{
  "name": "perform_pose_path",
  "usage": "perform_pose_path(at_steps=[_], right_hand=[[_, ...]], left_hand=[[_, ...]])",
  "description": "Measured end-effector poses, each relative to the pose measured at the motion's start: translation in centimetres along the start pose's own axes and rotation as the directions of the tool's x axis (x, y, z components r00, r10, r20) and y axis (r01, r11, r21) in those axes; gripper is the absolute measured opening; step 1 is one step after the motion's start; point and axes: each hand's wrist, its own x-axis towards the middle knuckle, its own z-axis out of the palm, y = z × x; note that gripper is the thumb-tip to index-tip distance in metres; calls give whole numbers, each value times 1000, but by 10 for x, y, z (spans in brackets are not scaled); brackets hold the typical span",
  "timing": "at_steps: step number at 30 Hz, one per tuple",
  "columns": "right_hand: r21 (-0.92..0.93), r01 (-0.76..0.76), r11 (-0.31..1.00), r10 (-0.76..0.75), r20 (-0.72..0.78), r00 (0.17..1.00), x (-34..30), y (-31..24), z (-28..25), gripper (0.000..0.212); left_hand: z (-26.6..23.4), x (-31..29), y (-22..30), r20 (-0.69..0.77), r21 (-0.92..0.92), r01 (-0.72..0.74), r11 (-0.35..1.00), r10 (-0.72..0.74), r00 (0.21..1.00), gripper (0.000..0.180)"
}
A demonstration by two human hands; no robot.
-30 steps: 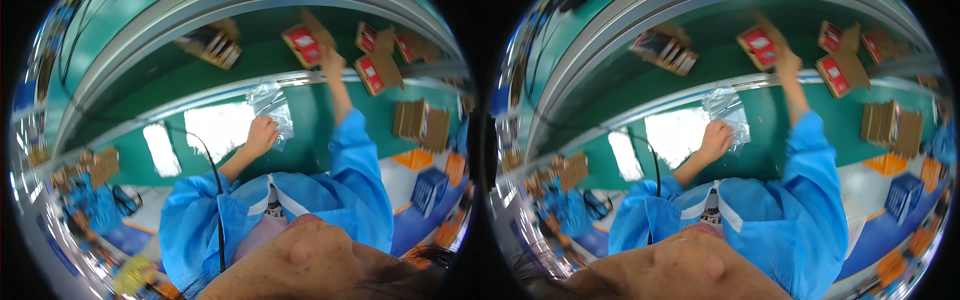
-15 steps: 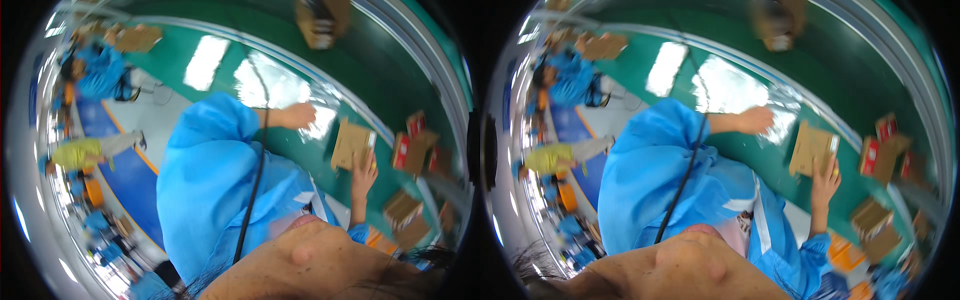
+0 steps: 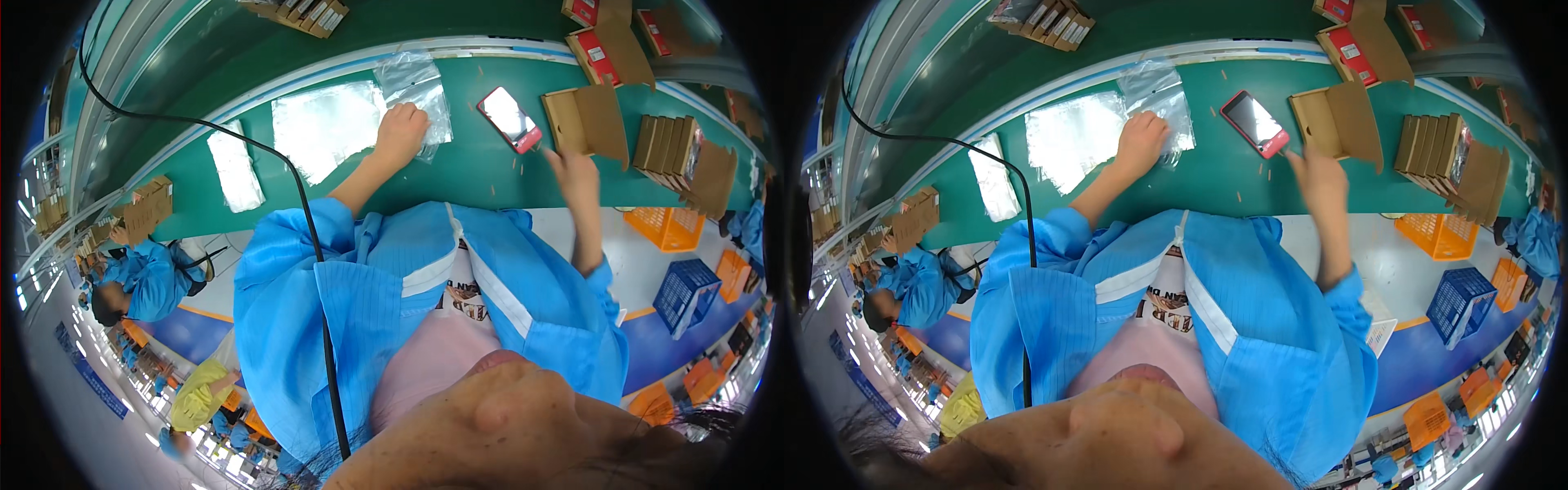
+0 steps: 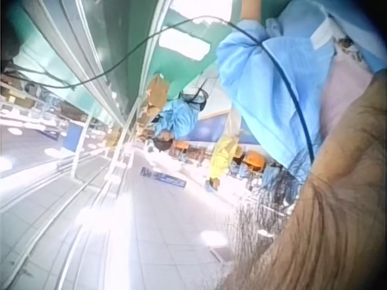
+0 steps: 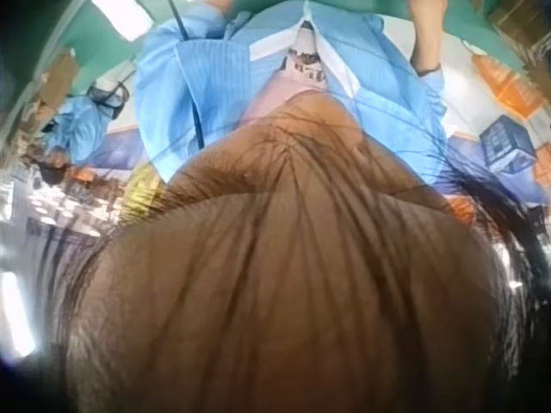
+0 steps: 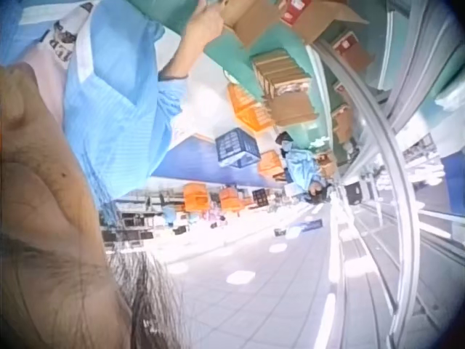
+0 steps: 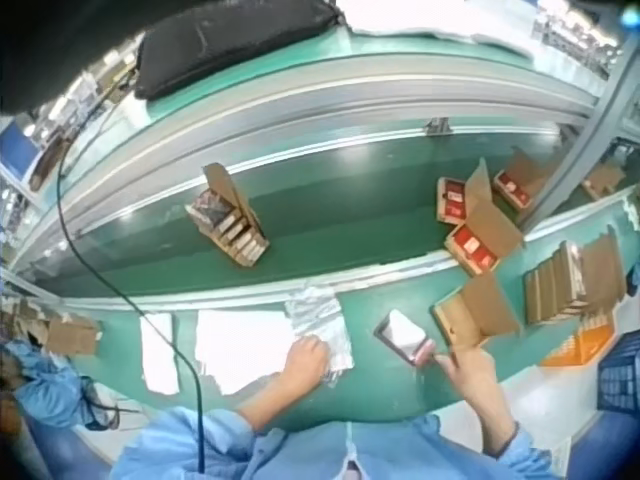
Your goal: Packing mobile phones into protective plastic sleeves and then into cardboard boxes on an assembly line.
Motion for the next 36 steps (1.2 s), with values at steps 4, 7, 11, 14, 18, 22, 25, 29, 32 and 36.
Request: perform_pose_path(at_steps=[4, 7, 11, 14, 18, 22, 25, 29, 32, 36], right_hand=[[-226, 233, 946, -294, -294, 909, 50, -72, 39, 86], [-278, 226, 933, -246, -37, 969, 80, -81, 41, 87], [224, 266, 938, -202, -274, 940, 71, -55, 2, 65], [803, 61, 593, -17, -63, 998, 33, -68, -19, 36], [995, 95, 8, -28, -95, 995, -8, -72, 49, 32], [715, 359, 601, -114, -368, 923, -22, -74, 113, 28], [465, 469, 751, -237, -474, 848, -29, -80, 111, 26], [197, 335, 921, -270, -295, 916, -26, -101, 82, 25], [906, -150, 396, -36, 178, 983, -14, -109, 62, 25], [996, 90, 4, -155, -88, 984, -5, -108, 91, 56]], left_hand=[[6, 0, 13, 3, -80, 3, 997, -3, 1000, 20], [18, -6, -3, 26, -45, -59, 997, 60, 998, 17], [19, -9, -6, 18, -74, -24, 997, 25, 1000, 13], [12, -9, 6, -28, -69, 31, 997, -33, 999, 8], [17, -6, 11, -19, -203, 184, 962, -192, 981, 8], [30, 1, 1, 47, -390, 345, 854, -356, 933, 12], [17, 11, 11, 160, -477, 544, 691, -540, 826, 14], [-2, 14, 28, -181, -297, 237, 925, -298, 937, 10], [-6, 11, 40, -299, 11, -16, 1000, 18, 954, 17], [-17, 21, 58, -285, -48, -72, 996, 55, 957, 17]])
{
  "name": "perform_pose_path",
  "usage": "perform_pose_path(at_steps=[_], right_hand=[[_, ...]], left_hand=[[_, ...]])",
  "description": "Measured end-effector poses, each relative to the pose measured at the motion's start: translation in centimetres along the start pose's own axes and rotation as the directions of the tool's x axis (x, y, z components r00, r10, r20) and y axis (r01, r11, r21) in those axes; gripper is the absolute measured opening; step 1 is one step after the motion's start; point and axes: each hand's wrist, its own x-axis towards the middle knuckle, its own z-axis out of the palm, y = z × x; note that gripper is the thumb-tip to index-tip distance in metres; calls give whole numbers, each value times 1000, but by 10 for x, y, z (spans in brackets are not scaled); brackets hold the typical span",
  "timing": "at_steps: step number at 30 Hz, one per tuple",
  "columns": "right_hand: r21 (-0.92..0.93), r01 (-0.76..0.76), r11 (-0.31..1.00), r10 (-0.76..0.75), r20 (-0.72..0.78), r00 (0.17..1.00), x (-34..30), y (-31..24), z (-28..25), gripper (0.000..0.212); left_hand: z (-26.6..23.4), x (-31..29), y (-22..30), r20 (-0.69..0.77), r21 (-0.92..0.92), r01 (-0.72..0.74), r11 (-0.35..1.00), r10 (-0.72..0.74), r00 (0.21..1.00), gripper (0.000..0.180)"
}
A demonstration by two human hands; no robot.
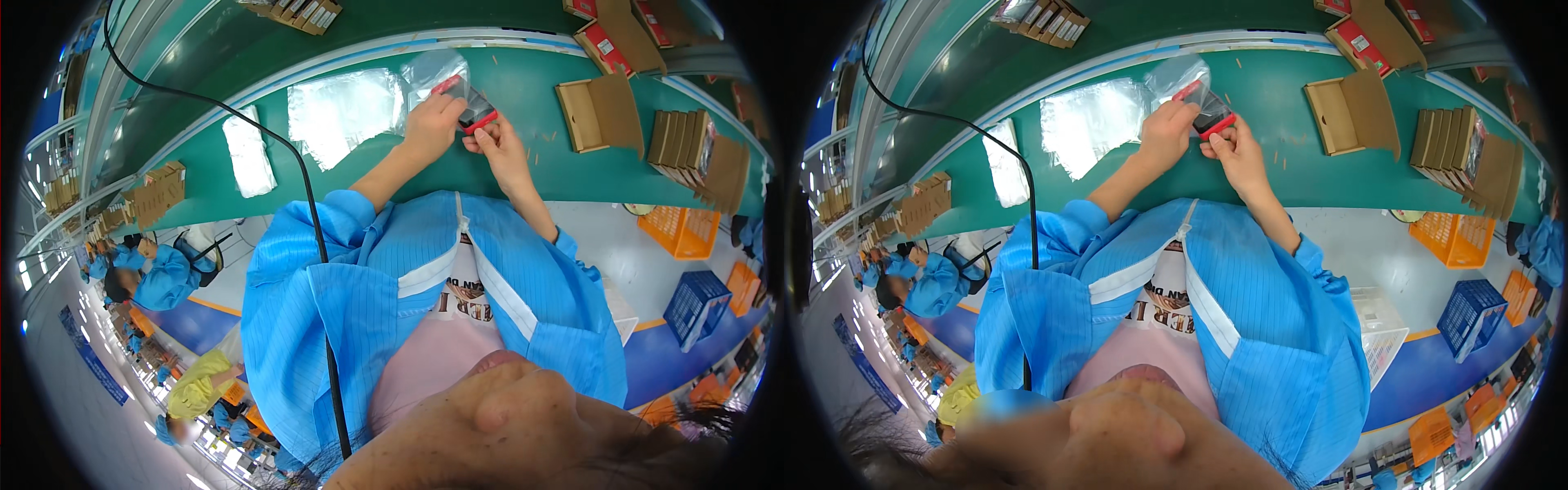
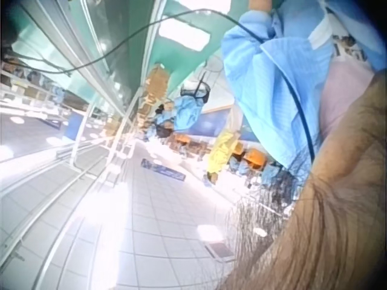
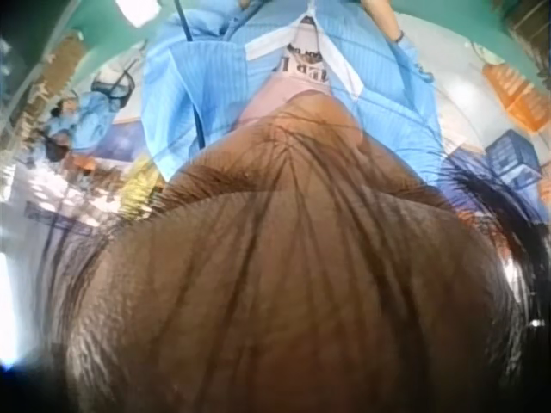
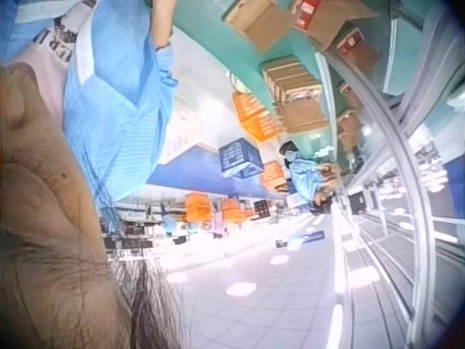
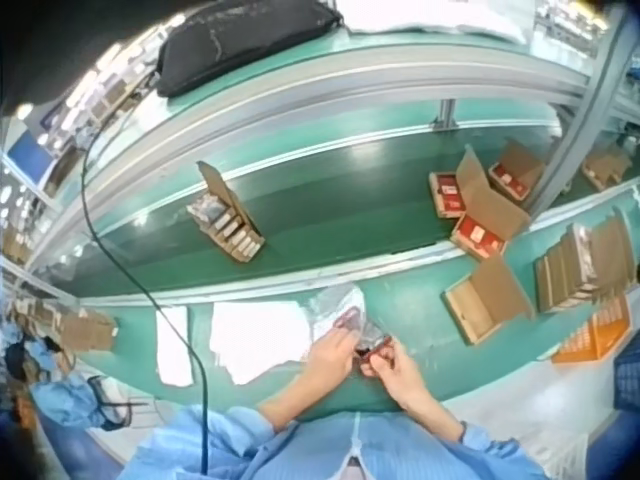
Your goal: Packing mobile phones into protective plastic sleeves and then into cardboard boxes on an assembly line.
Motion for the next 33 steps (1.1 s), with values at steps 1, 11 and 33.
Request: perform_pose_path(at_steps=[1, 11, 33], right_hand=[[-152, -47, 987, 36, -73, 997, 2, 8, -2, 68], [281, -128, 951, 157, -84, 984, 59, 8, 5, 27], [-456, -246, 855, -88, -595, 799, -70, -66, -160, 29]], left_hand=[[0, 4, 3, -23, -52, -18, 998, 17, 1000, 17], [15, -36, -24, 63, -308, 312, 899, -308, 949, 29], [24, 83, 12, 370, -926, 325, -191, -624, 688, 21]])
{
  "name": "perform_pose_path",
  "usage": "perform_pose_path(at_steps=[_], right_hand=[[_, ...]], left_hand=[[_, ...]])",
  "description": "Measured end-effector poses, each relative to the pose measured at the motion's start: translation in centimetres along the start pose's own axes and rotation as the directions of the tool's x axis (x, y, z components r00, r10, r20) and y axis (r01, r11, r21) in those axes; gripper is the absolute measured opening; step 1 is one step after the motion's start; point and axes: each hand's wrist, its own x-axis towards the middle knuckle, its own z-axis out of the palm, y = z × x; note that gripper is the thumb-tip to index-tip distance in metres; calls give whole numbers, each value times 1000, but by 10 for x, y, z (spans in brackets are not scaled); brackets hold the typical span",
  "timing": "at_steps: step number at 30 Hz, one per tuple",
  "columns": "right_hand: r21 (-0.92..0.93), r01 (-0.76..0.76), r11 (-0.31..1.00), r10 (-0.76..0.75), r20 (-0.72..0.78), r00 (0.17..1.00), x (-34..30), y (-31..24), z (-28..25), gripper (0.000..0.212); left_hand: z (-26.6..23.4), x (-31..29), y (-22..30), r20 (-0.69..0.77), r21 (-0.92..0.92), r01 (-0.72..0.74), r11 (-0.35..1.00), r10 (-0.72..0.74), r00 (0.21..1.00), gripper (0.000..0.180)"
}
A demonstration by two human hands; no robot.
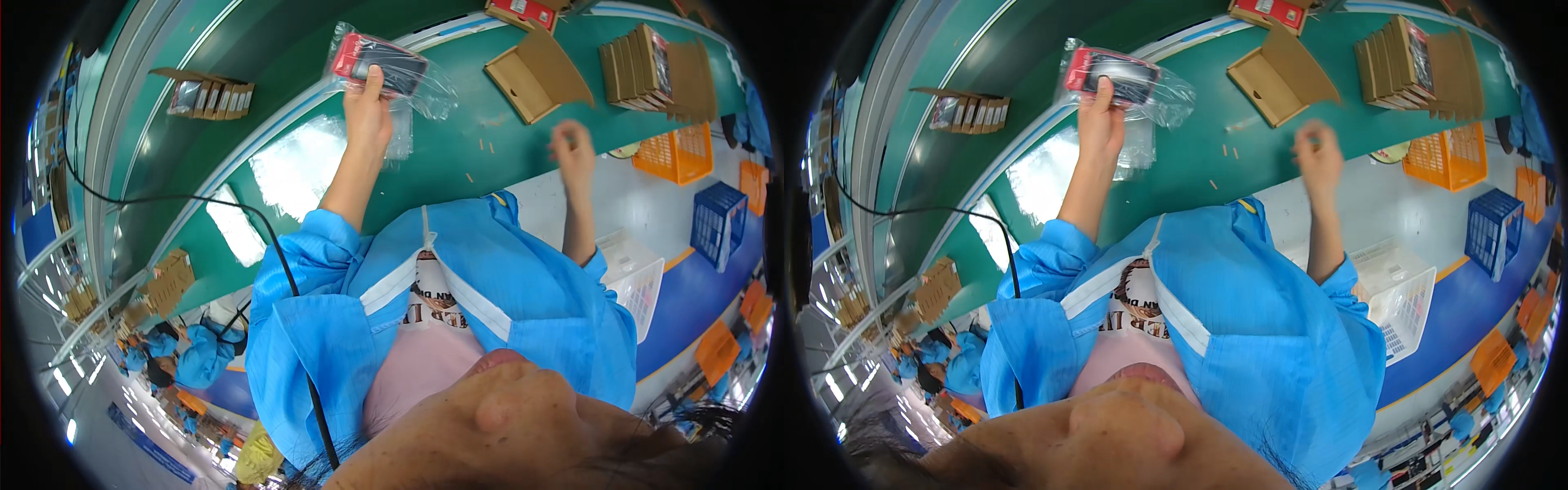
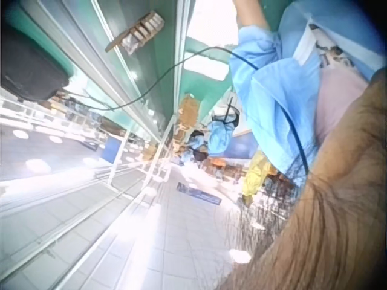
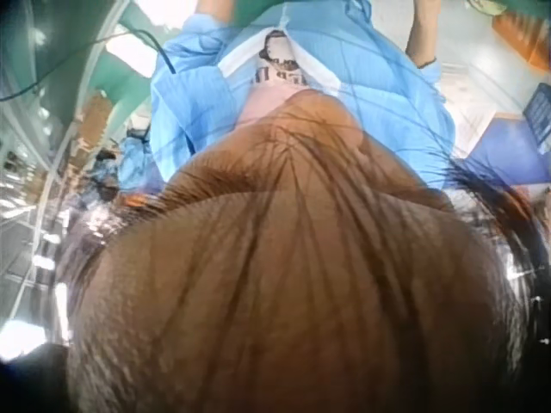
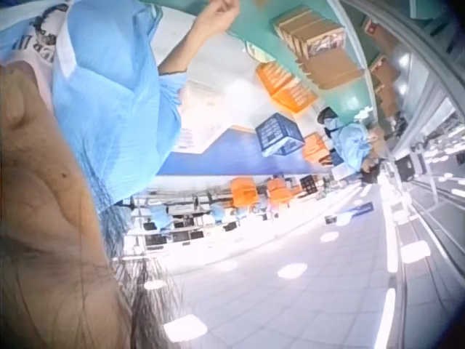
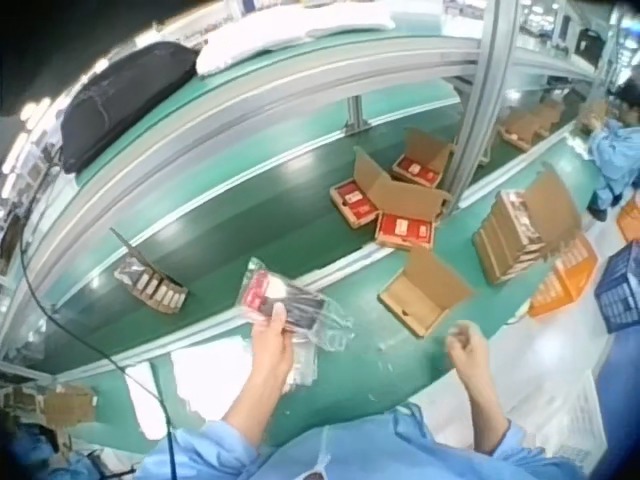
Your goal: Packing mobile phones into protective plastic sleeves and then into cardboard boxes on an assembly line.
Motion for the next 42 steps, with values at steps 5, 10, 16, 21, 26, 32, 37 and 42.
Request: perform_pose_path(at_steps=[5, 10, 16, 21, 26, 32, 37, 42], right_hand=[[-150, 542, 827, -562, -250, 789, 67, 13, -20, 55], [-352, 402, 845, -486, -195, 852, 56, 35, 50, 31], [-296, 369, 881, -445, -256, 858, 18, 12, 81, 25], [-258, 414, 873, -477, -278, 834, 13, 8, 77, 25], [-367, 351, 862, -455, -253, 854, 17, 18, 67, 27], [-554, 96, 827, -379, -424, 823, 51, 21, -35, 42], [-765, -139, 629, -264, -378, 888, 88, 59, -92, 46], [-627, 274, 729, -357, -7, 934, 85, -32, -10, 36]], left_hand=[[43, -9, -22, 310, 604, -482, 635, 369, 876, 21], [60, -9, -88, 704, 460, -852, 249, 484, 521, 34], [49, -17, -115, 349, 896, -371, 242, 130, 928, 41], [63, -6, -95, 486, 808, -463, -365, -32, 873, 46], [36, -9, -106, 779, 608, -764, -215, -24, 626, 49], [-22, -1, -61, 632, 772, -596, -221, 170, 756, 41], [-67, -2, -26, 676, 721, -591, -363, 178, 715, 36], [-100, -23, -13, 727, 644, -717, -267, -80, 682, 27]])
